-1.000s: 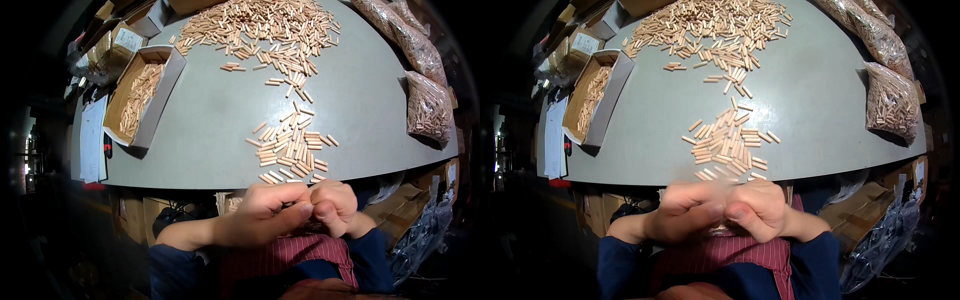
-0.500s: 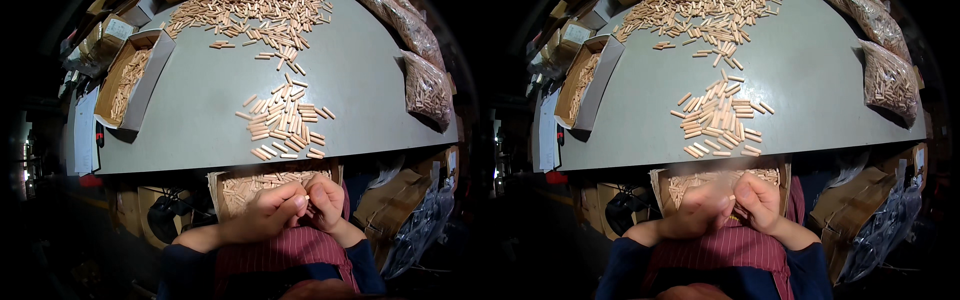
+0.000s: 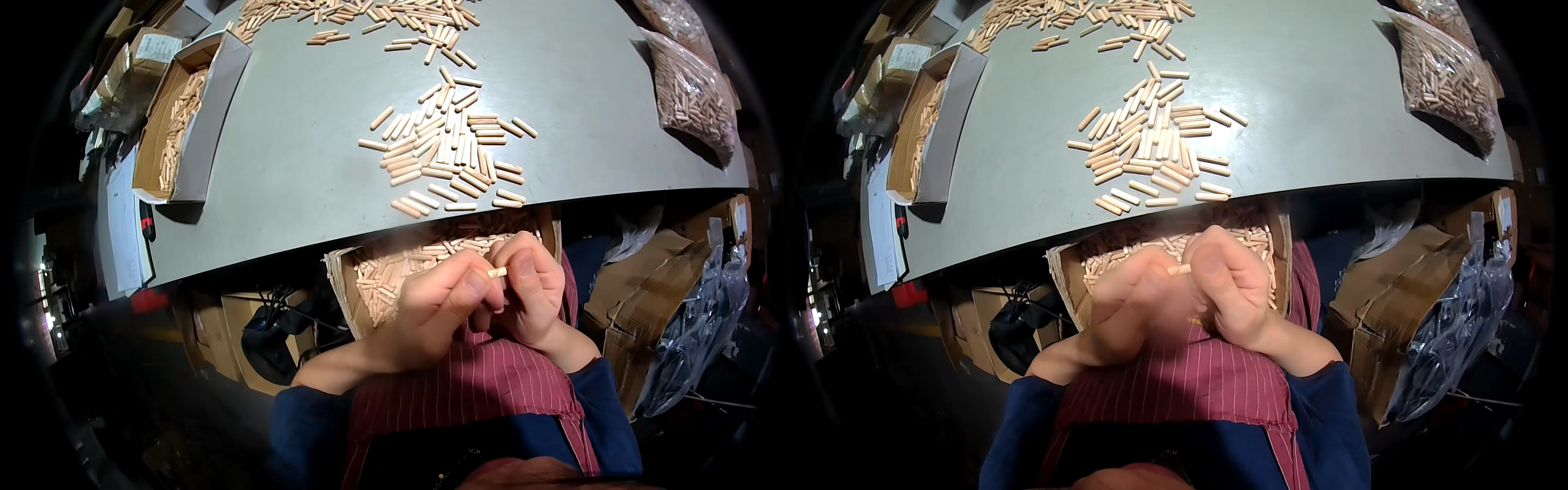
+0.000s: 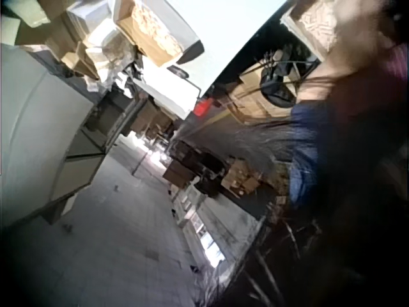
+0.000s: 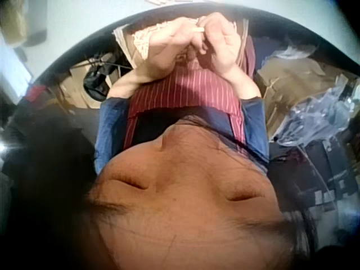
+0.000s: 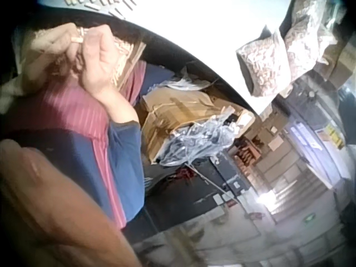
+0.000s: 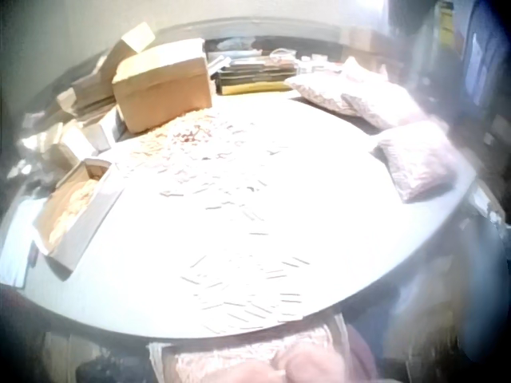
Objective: The person sorts small cylindrical wooden corks on a table, picking them up individually and placing them into a cardboard box below. The person repeatedly gathers, spreads, and transfers corks between the table surface and the box.
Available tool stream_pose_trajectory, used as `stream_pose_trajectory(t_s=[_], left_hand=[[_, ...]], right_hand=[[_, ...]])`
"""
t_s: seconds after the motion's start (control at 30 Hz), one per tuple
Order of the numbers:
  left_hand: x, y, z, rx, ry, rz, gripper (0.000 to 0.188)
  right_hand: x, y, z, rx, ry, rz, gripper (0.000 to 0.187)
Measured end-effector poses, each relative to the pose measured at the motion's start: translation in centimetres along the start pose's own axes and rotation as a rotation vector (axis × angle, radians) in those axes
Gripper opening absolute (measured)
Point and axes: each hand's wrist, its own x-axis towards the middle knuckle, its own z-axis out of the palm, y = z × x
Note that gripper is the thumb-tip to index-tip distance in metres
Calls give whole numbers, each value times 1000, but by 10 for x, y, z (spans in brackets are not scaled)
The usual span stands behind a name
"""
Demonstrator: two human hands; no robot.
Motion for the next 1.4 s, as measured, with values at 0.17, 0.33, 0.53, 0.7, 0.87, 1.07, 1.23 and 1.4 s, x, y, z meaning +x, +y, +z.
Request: stream_pose_trajectory(t_s=[0.17,0.33,0.53,0.7,0.87,1.07,1.23,1.4], left_hand=[[-4,-10,-14,-71,191,157,33],[-1,4,-56,351,568,443,19],[36,35,-108,1147,505,541,43],[53,33,-111,1279,415,482,52],[72,27,-107,1406,288,596,56],[75,24,-102,1620,207,563,62],[63,27,-98,1616,109,561,68],[33,24,-89,1626,24,483,75]], right_hand=[[9,-11,-2,-458,-87,-175,10],[26,-27,-21,-956,28,-509,22],[62,-44,-72,-1224,319,-495,32],[81,-36,-77,-1373,170,-518,42],[99,-26,-66,-1386,100,-582,52],[98,-18,-66,-1358,60,-708,47],[91,-27,-60,-1279,-27,-686,45],[73,-32,-55,-1170,-131,-606,43]])
